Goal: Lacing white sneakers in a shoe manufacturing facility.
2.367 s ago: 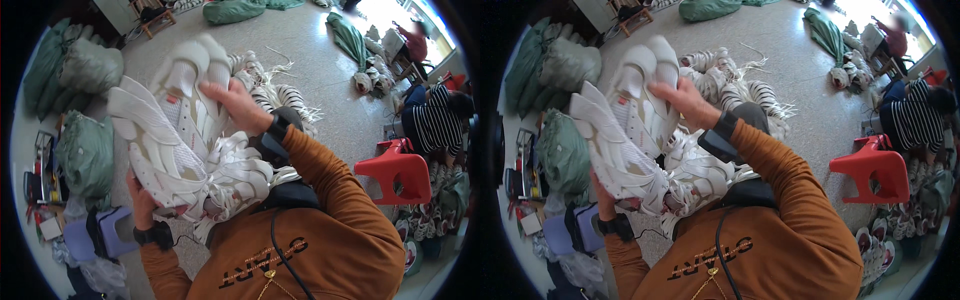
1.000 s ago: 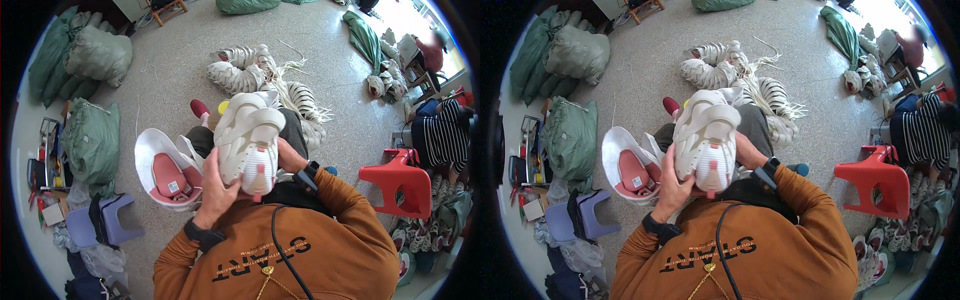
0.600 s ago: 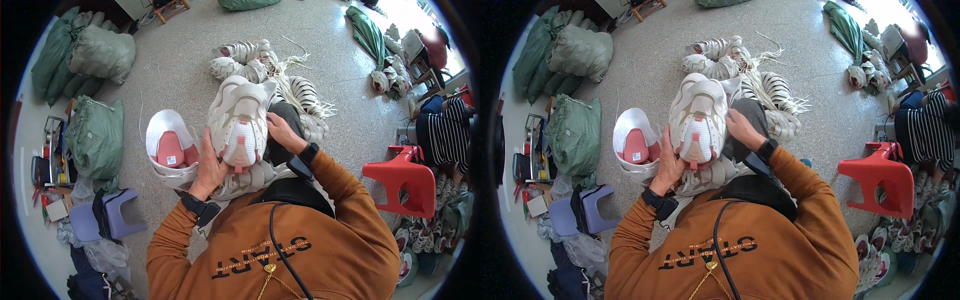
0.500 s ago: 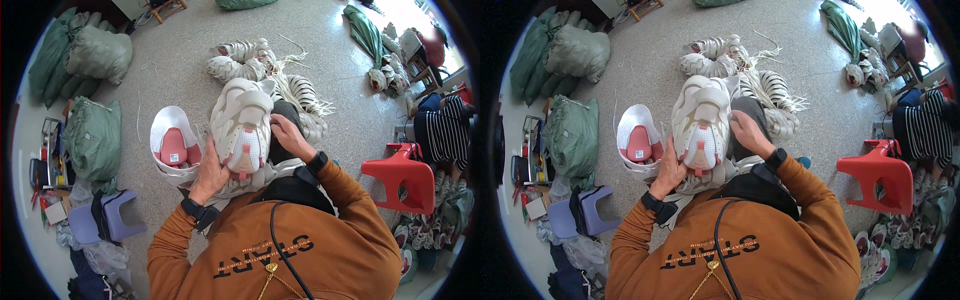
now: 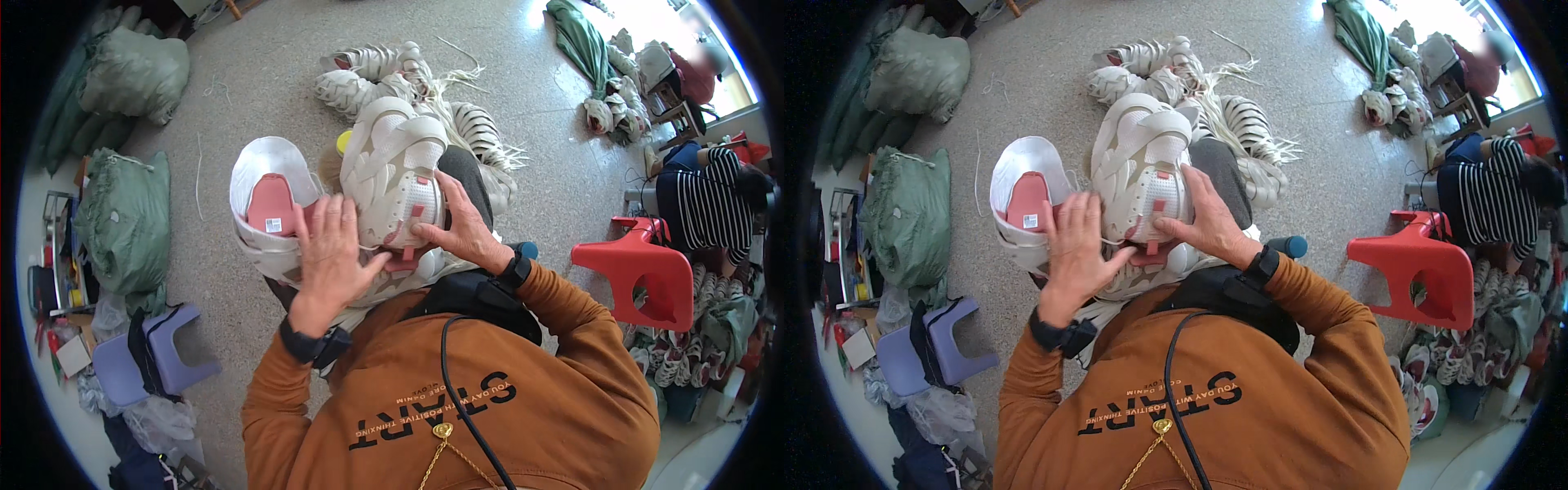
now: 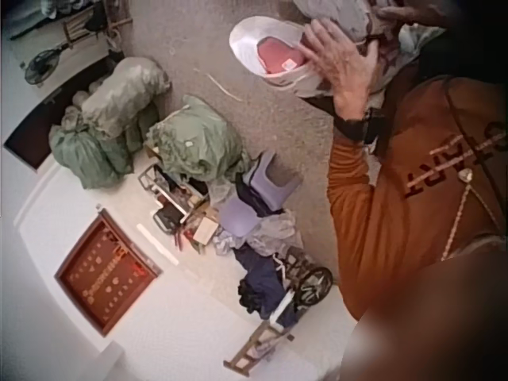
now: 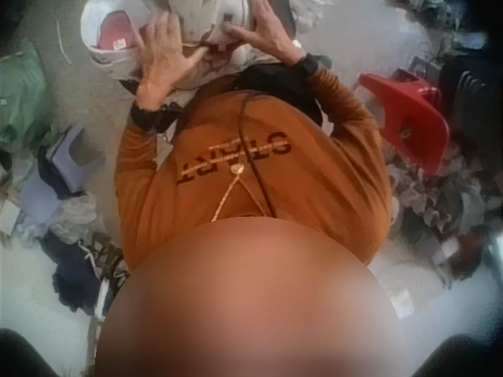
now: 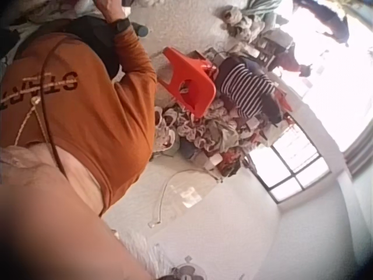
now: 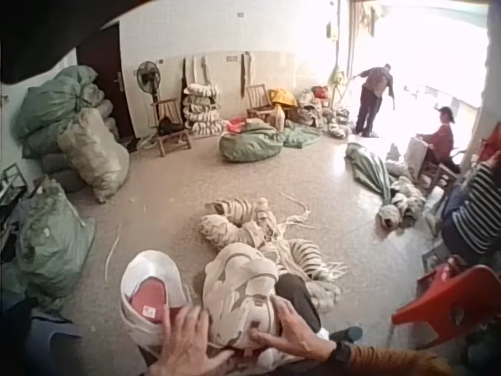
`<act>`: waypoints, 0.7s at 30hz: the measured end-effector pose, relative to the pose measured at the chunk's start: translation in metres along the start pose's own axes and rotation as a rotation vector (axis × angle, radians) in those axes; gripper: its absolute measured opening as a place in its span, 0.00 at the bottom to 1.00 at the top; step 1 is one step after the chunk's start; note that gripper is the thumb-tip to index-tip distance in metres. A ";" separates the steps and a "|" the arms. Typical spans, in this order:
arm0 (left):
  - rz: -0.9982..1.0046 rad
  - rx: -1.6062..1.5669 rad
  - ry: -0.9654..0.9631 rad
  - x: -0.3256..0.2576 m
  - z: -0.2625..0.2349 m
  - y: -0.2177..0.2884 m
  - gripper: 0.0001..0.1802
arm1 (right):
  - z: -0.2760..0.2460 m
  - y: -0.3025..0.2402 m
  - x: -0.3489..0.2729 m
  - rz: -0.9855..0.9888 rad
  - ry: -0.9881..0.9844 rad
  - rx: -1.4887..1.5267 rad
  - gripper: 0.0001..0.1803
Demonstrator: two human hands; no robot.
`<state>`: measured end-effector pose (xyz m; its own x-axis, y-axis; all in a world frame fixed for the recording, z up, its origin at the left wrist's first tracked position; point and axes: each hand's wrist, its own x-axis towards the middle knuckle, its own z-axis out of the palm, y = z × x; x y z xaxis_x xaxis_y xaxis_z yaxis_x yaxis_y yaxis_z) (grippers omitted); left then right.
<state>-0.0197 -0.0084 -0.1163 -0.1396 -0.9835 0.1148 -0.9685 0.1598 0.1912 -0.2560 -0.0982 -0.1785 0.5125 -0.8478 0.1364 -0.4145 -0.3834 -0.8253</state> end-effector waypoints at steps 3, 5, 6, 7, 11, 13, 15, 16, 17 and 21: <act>0.082 -0.127 0.073 -0.006 -0.010 -0.015 0.48 | 0.005 -0.005 -0.006 -0.004 0.006 -0.018 0.55; 0.194 -0.189 0.132 0.004 -0.014 -0.016 0.45 | 0.018 -0.006 -0.006 -0.101 0.067 -0.151 0.54; 0.206 -0.220 0.101 0.017 -0.015 -0.013 0.46 | 0.020 -0.003 0.001 -0.164 0.088 -0.161 0.54; 0.195 -0.230 0.086 0.023 -0.002 -0.016 0.46 | 0.017 -0.005 0.008 -0.150 0.073 -0.156 0.54; 0.203 -0.275 0.098 0.034 0.033 -0.023 0.51 | -0.024 0.012 0.020 -0.047 -0.002 0.107 0.27; 0.208 -0.288 0.076 0.031 0.027 -0.022 0.52 | -0.048 0.016 0.005 0.103 -0.138 0.101 0.15; 0.183 -0.325 0.054 0.029 0.016 -0.017 0.53 | -0.052 0.024 -0.013 0.023 -0.264 0.033 0.11; 0.206 -0.336 0.085 0.028 0.007 -0.012 0.52 | -0.050 0.024 -0.019 -0.070 -0.395 -0.035 0.06; 0.229 -0.345 0.117 0.025 0.002 -0.008 0.52 | -0.046 0.022 -0.026 -0.122 -0.373 -0.160 0.05; 0.294 -0.279 0.136 0.018 0.008 -0.001 0.40 | -0.024 0.029 -0.029 -0.259 -0.415 -0.451 0.06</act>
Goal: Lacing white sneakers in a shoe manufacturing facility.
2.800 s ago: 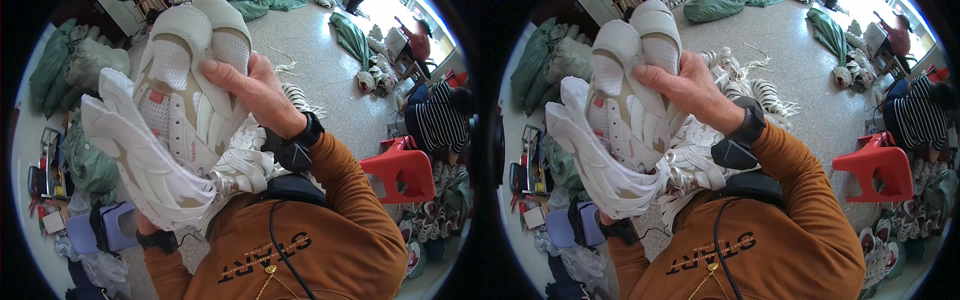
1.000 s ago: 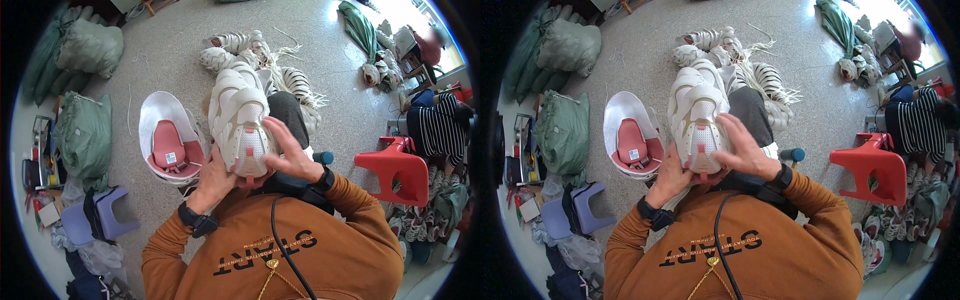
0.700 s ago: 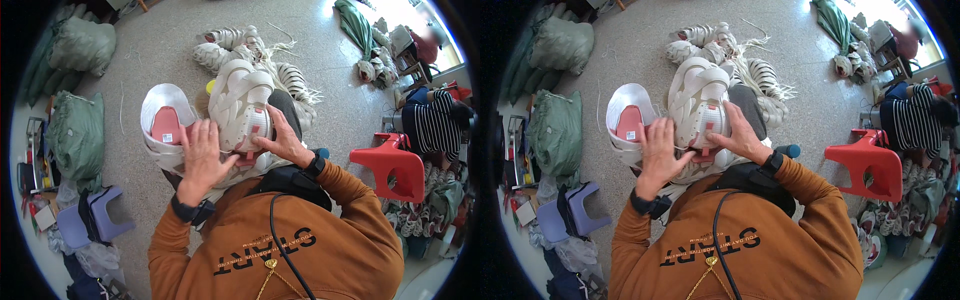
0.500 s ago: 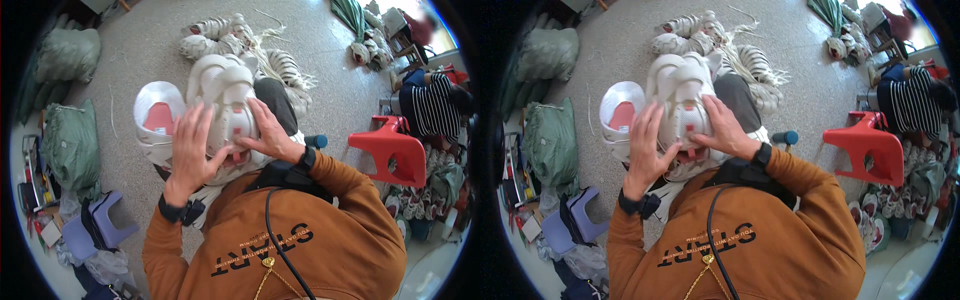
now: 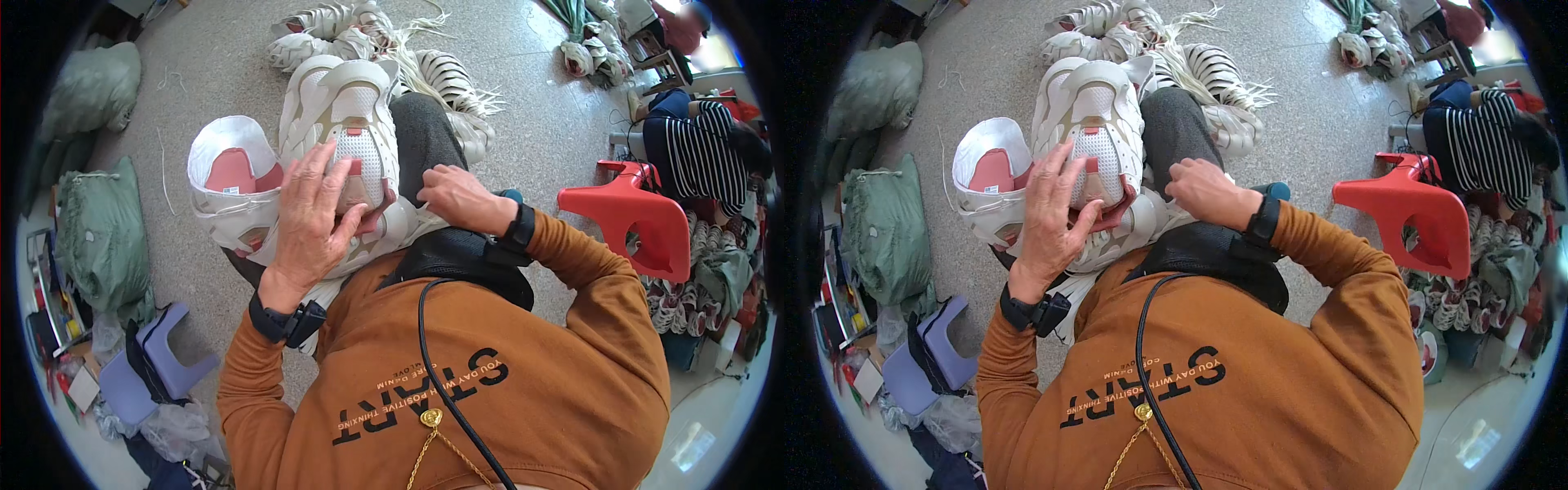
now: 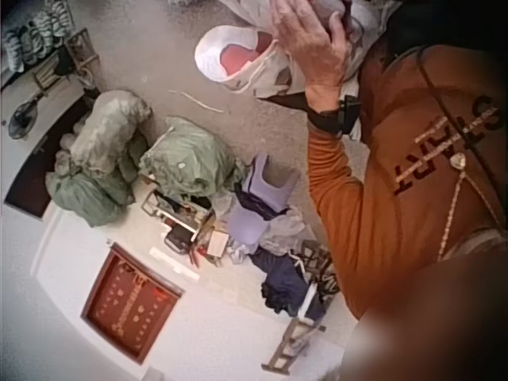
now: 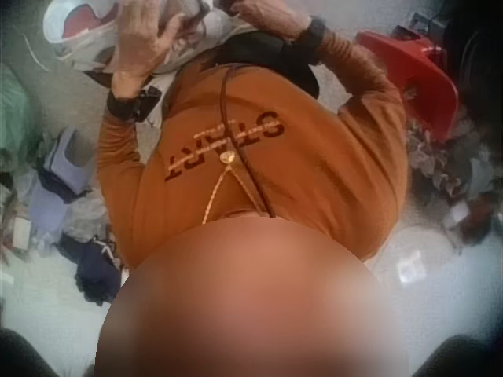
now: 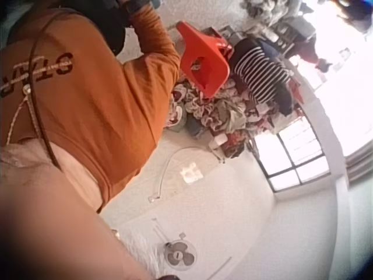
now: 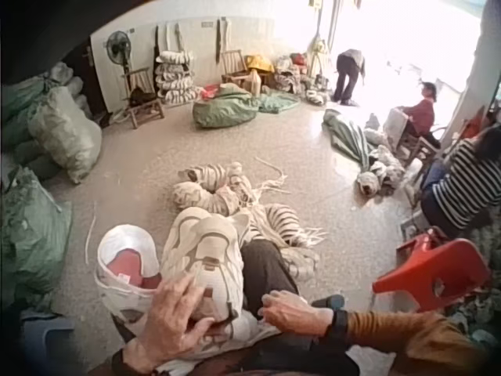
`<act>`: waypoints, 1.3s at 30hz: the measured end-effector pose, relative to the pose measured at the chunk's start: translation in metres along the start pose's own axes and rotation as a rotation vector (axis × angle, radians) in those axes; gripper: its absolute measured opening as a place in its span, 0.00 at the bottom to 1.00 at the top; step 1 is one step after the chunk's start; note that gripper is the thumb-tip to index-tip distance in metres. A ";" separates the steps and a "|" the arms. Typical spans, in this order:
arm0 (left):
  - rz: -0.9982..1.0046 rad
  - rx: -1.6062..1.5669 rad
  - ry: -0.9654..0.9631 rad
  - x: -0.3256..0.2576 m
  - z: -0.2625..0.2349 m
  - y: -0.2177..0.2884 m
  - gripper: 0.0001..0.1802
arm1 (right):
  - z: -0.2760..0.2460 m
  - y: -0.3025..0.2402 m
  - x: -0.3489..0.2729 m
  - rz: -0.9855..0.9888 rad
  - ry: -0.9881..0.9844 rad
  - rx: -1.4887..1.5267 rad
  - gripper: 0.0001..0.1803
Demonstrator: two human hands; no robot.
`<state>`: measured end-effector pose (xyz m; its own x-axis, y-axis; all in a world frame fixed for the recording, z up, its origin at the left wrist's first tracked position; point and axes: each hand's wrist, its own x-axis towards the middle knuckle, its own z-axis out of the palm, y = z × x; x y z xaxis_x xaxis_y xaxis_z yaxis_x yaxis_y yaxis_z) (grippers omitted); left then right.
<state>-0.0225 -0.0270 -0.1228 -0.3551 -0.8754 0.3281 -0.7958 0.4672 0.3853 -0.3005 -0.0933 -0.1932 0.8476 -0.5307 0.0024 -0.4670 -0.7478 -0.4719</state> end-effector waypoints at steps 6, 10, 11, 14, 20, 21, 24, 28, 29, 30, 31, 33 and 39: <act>0.039 0.018 0.069 -0.003 -0.004 0.009 0.32 | -0.019 0.009 -0.004 0.096 -0.105 0.480 0.06; -0.075 -0.608 -0.085 0.001 0.000 0.043 0.27 | -0.067 -0.002 -0.020 0.270 -0.176 1.266 0.11; -0.023 -0.591 -0.102 0.007 0.004 0.054 0.25 | -0.085 -0.011 -0.024 0.261 -0.172 1.260 0.11; 0.016 -0.741 -0.114 0.016 0.036 0.072 0.18 | -0.129 -0.033 -0.036 0.112 -0.080 1.545 0.09; -0.309 -1.160 -0.348 0.012 0.054 0.067 0.09 | -0.176 -0.017 -0.064 -0.448 0.419 1.721 0.07; -0.318 -1.170 -0.258 0.014 0.046 0.069 0.09 | -0.177 -0.012 -0.068 -0.431 0.439 1.641 0.08; -0.283 -1.116 0.059 0.053 -0.045 0.085 0.09 | -0.158 -0.003 -0.072 -0.183 0.492 1.403 0.09; 0.125 -0.851 0.664 0.098 -0.168 0.073 0.16 | -0.128 -0.010 -0.079 0.275 0.267 1.204 0.13; 0.055 -0.625 0.774 0.084 -0.204 0.073 0.14 | -0.124 -0.010 -0.069 0.150 0.191 1.300 0.14; 0.061 -0.596 0.789 0.070 -0.220 0.063 0.14 | -0.121 -0.005 -0.068 0.053 0.135 1.386 0.15; -0.030 -0.361 0.697 0.073 -0.213 0.039 0.13 | -0.121 0.005 -0.086 0.015 0.224 1.452 0.18; -0.233 -0.071 0.587 0.045 -0.225 0.007 0.11 | -0.130 -0.001 -0.088 -0.073 0.377 1.572 0.18; -0.628 0.195 0.175 -0.084 -0.213 -0.055 0.07 | -0.145 0.019 -0.101 -0.370 0.703 1.923 0.21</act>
<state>0.1551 0.0472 0.0122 0.2751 -0.9326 0.2337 -0.9046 -0.1688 0.3914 -0.4313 -0.1118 -0.0747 0.3833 -0.8622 0.3311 0.8548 0.1954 -0.4807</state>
